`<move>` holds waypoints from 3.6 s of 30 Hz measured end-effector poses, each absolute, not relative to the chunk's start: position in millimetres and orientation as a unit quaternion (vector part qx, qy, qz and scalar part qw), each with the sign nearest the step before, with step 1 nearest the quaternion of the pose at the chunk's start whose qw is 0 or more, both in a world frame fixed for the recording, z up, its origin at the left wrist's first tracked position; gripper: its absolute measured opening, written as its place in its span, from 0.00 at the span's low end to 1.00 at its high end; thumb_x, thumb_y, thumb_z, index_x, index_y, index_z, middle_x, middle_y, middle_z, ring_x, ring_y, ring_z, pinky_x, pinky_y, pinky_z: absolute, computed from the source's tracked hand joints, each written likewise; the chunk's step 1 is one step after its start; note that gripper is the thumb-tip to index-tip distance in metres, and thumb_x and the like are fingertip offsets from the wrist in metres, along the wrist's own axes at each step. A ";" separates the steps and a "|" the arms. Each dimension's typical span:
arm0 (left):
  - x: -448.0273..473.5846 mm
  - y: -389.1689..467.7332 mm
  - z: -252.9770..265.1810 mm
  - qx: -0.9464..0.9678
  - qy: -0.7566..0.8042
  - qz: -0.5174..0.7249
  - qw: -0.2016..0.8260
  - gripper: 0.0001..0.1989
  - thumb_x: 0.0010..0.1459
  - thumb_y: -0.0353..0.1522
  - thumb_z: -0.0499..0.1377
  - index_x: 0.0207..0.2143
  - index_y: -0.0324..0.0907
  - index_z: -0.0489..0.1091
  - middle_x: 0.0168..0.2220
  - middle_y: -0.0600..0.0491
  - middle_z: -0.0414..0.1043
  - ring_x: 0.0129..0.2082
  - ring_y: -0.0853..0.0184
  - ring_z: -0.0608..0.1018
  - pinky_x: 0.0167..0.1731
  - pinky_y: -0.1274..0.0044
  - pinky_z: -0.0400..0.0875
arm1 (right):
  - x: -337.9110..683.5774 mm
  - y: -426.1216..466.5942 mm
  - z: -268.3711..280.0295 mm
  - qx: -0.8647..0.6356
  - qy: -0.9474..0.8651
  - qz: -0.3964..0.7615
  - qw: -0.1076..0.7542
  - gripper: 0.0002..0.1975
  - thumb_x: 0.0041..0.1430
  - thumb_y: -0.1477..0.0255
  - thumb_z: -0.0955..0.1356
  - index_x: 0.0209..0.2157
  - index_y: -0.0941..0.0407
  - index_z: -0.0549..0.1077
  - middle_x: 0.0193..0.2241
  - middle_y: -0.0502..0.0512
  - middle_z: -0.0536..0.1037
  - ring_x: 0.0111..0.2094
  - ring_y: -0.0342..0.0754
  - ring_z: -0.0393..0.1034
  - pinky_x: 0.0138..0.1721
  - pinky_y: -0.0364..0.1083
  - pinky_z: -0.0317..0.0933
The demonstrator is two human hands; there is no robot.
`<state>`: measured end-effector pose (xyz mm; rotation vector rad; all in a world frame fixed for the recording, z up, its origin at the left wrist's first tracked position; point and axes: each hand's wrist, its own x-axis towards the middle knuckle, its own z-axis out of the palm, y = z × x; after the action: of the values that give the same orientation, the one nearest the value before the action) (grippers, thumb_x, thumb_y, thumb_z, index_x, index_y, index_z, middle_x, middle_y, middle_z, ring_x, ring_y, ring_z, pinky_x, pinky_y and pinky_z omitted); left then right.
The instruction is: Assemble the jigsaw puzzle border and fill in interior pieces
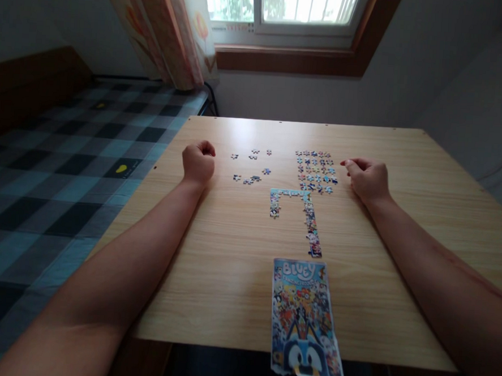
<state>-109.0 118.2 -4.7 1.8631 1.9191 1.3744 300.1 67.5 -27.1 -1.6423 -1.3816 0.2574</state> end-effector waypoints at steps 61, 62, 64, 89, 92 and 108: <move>-103.1 132.9 8.8 0.620 0.756 0.207 0.036 0.14 0.60 0.35 0.52 0.35 0.48 0.78 0.36 0.50 0.81 0.37 0.59 0.80 0.33 0.74 0.69 | 289.5 66.6 -29.3 -0.669 -0.554 0.185 0.460 0.22 0.53 0.56 0.67 0.36 0.58 0.84 0.27 0.59 0.82 0.23 0.51 0.73 0.26 0.47 0.63; -101.9 133.0 9.4 0.626 0.749 0.213 0.035 0.14 0.61 0.35 0.52 0.35 0.47 0.78 0.36 0.51 0.81 0.37 0.59 0.80 0.34 0.74 0.69 | 289.5 66.7 -29.2 -0.668 -0.551 0.187 0.464 0.22 0.53 0.56 0.67 0.36 0.58 0.84 0.26 0.58 0.82 0.22 0.51 0.72 0.25 0.47 0.63; -96.9 131.8 11.3 0.647 0.727 0.228 0.028 0.14 0.61 0.33 0.52 0.36 0.47 0.78 0.37 0.51 0.81 0.40 0.60 0.79 0.41 0.74 0.70 | 289.6 67.0 -29.2 -0.662 -0.553 0.188 0.470 0.22 0.53 0.55 0.67 0.35 0.57 0.84 0.24 0.57 0.80 0.21 0.51 0.71 0.23 0.47 0.61; -4.0 158.6 37.6 0.788 0.615 0.018 -0.011 0.12 0.58 0.39 0.64 0.44 0.52 0.81 0.65 0.48 0.64 0.64 0.51 0.64 0.58 0.63 0.61 | 289.9 76.6 -31.1 -0.636 -0.526 0.198 0.528 0.23 0.55 0.54 0.68 0.38 0.59 0.84 0.31 0.60 0.84 0.25 0.54 0.75 0.24 0.47 0.64; -2.4 160.9 41.6 0.796 0.605 0.008 -0.015 0.11 0.57 0.39 0.64 0.42 0.53 0.82 0.62 0.49 0.67 0.61 0.52 0.66 0.57 0.65 0.62 | 289.2 77.4 -31.5 -0.633 -0.525 0.201 0.532 0.22 0.55 0.55 0.68 0.38 0.59 0.84 0.32 0.60 0.84 0.27 0.54 0.76 0.24 0.47 0.65; 24.6 185.8 54.4 0.781 0.619 -0.082 0.017 0.16 0.40 0.35 0.72 0.35 0.48 0.82 0.38 0.45 0.81 0.45 0.52 0.80 0.42 0.71 0.74 | 288.1 78.7 -31.3 -0.621 -0.531 0.203 0.540 0.21 0.57 0.56 0.68 0.36 0.58 0.84 0.34 0.60 0.85 0.35 0.58 0.79 0.36 0.50 0.69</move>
<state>24.6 185.8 54.4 2.4282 1.9232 -0.2555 288.1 78.7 -31.3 -1.4761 -1.2617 0.4814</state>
